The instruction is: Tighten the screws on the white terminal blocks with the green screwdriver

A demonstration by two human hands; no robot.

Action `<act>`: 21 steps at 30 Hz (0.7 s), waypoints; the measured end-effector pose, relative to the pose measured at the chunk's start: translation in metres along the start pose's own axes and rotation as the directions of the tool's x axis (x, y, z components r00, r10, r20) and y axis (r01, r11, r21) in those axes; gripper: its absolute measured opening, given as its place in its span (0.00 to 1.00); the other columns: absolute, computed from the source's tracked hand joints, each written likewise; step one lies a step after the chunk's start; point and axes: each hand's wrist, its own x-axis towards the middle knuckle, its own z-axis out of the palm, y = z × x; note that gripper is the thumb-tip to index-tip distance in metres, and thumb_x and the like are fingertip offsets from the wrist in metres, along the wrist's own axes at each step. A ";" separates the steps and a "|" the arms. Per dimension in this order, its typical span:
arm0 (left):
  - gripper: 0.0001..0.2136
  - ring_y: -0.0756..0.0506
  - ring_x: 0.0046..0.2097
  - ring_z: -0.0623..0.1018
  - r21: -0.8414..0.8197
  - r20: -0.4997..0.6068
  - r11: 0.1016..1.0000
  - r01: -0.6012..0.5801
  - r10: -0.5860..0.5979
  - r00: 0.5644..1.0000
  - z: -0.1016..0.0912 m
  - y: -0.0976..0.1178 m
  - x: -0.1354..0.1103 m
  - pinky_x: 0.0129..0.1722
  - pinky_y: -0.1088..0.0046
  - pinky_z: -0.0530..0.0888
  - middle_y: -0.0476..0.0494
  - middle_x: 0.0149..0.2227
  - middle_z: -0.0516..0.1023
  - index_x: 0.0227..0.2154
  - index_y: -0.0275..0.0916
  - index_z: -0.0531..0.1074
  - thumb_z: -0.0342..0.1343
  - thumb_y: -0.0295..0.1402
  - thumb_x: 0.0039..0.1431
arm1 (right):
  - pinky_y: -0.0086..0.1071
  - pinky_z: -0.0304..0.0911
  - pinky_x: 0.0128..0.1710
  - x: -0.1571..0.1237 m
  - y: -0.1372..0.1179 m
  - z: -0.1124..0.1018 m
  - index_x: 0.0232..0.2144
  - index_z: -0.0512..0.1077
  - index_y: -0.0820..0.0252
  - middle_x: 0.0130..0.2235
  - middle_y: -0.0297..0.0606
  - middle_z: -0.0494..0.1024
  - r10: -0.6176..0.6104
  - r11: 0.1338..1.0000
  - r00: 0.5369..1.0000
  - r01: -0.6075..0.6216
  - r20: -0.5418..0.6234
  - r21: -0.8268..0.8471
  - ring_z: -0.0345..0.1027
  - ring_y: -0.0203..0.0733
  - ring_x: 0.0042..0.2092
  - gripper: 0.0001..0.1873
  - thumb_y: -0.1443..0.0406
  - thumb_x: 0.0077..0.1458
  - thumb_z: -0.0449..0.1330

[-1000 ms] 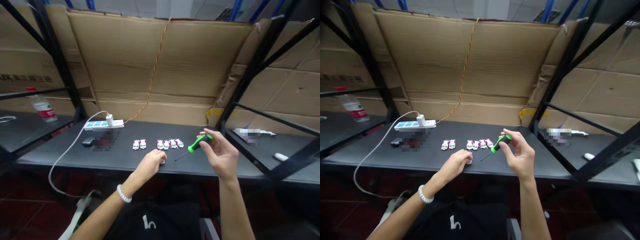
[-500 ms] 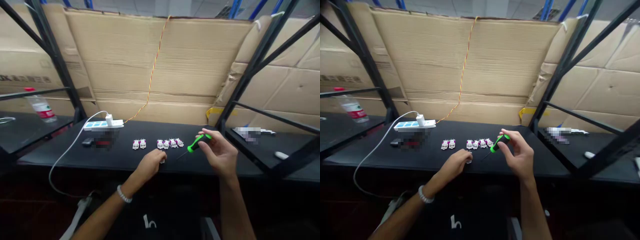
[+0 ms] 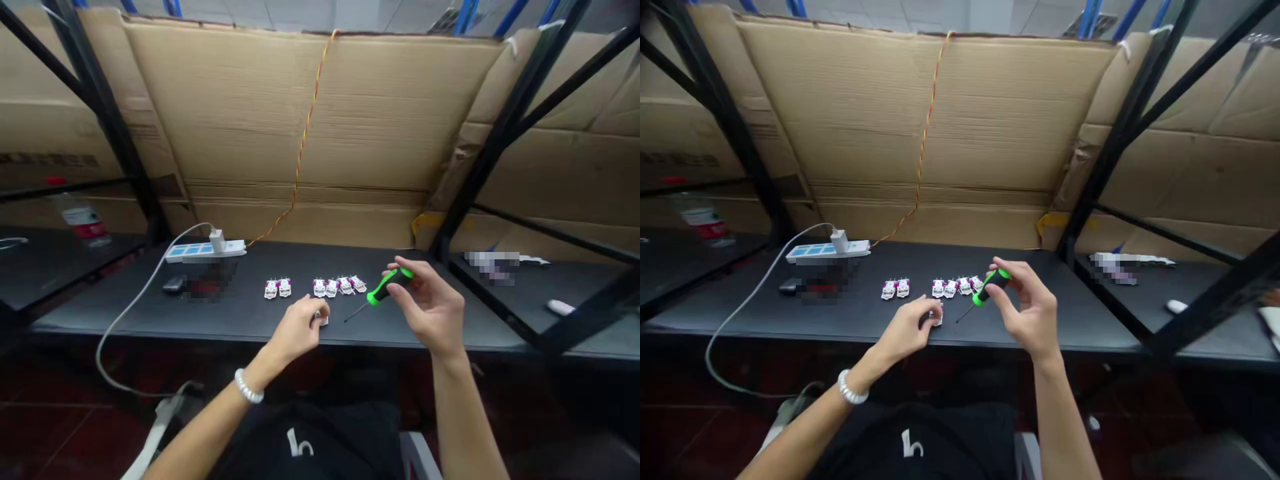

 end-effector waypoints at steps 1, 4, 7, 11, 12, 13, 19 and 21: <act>0.11 0.45 0.40 0.82 -0.015 0.004 1.000 0.008 -0.008 1.000 0.000 0.000 0.000 0.70 0.51 0.67 0.49 0.38 0.84 0.35 0.41 0.74 0.54 0.17 0.60 | 0.37 0.78 0.51 0.000 0.000 0.001 0.58 0.79 0.47 0.49 0.39 0.81 0.002 1.000 1.000 -0.002 -0.001 -0.002 0.79 0.43 0.50 0.23 0.69 0.62 0.69; 0.11 0.45 0.41 0.83 -0.026 0.006 1.000 0.009 -0.008 1.000 0.001 0.000 0.000 0.70 0.51 0.67 0.49 0.38 0.84 0.36 0.42 0.75 0.55 0.18 0.61 | 0.38 0.78 0.50 -0.001 0.000 0.004 0.58 0.79 0.48 0.49 0.40 0.81 0.006 1.000 1.000 -0.006 -0.002 -0.002 0.80 0.44 0.50 0.22 0.69 0.62 0.69; 0.10 0.43 0.43 0.84 -0.014 -0.003 1.000 0.010 -0.010 1.000 0.001 0.001 0.000 0.68 0.54 0.70 0.48 0.38 0.85 0.35 0.42 0.76 0.56 0.19 0.62 | 0.38 0.78 0.50 -0.001 0.000 0.007 0.58 0.79 0.48 0.49 0.40 0.81 0.018 1.000 1.000 -0.018 0.003 0.002 0.80 0.44 0.50 0.22 0.68 0.63 0.69; 0.09 0.42 0.45 0.83 -0.013 -0.017 1.000 0.017 -0.017 1.000 0.001 0.003 0.001 0.57 0.63 0.76 0.46 0.39 0.85 0.35 0.41 0.77 0.57 0.19 0.62 | 0.38 0.79 0.50 -0.003 0.002 0.012 0.58 0.79 0.48 0.49 0.40 0.81 0.011 1.000 1.000 -0.010 -0.024 0.023 0.80 0.44 0.50 0.22 0.68 0.62 0.70; 0.09 0.43 0.44 0.83 -0.018 -0.016 1.000 0.018 -0.018 1.000 0.001 0.003 0.001 0.54 0.65 0.77 0.46 0.38 0.85 0.35 0.41 0.77 0.57 0.19 0.61 | 0.38 0.79 0.50 -0.003 0.003 0.014 0.58 0.79 0.47 0.49 0.40 0.82 0.007 1.000 0.999 -0.006 -0.034 0.030 0.80 0.44 0.50 0.23 0.68 0.62 0.70; 0.09 0.43 0.43 0.83 -0.024 -0.014 1.000 0.020 -0.020 1.000 0.000 0.003 0.001 0.51 0.67 0.77 0.46 0.38 0.85 0.35 0.41 0.77 0.57 0.19 0.61 | 0.39 0.80 0.50 -0.003 0.003 0.015 0.58 0.79 0.47 0.49 0.39 0.82 0.007 0.999 0.999 -0.005 -0.039 0.035 0.80 0.45 0.50 0.23 0.68 0.62 0.70; 0.10 0.43 0.43 0.84 -0.064 -0.007 0.998 0.030 -0.031 0.999 0.000 0.003 0.001 0.48 0.69 0.77 0.46 0.39 0.85 0.38 0.41 0.78 0.58 0.19 0.61 | 0.40 0.81 0.49 -0.006 0.005 0.022 0.60 0.78 0.45 0.50 0.40 0.81 0.016 0.999 1.000 -0.015 -0.019 0.043 0.80 0.46 0.51 0.24 0.67 0.63 0.69; 0.10 0.43 0.43 0.84 -0.073 -0.007 0.997 0.038 -0.039 0.999 0.000 0.003 0.001 0.47 0.69 0.77 0.46 0.39 0.86 0.38 0.41 0.79 0.59 0.19 0.61 | 0.41 0.81 0.50 -0.006 0.005 0.024 0.60 0.78 0.46 0.50 0.41 0.81 0.020 0.999 1.000 -0.019 -0.011 0.036 0.80 0.47 0.52 0.24 0.67 0.63 0.69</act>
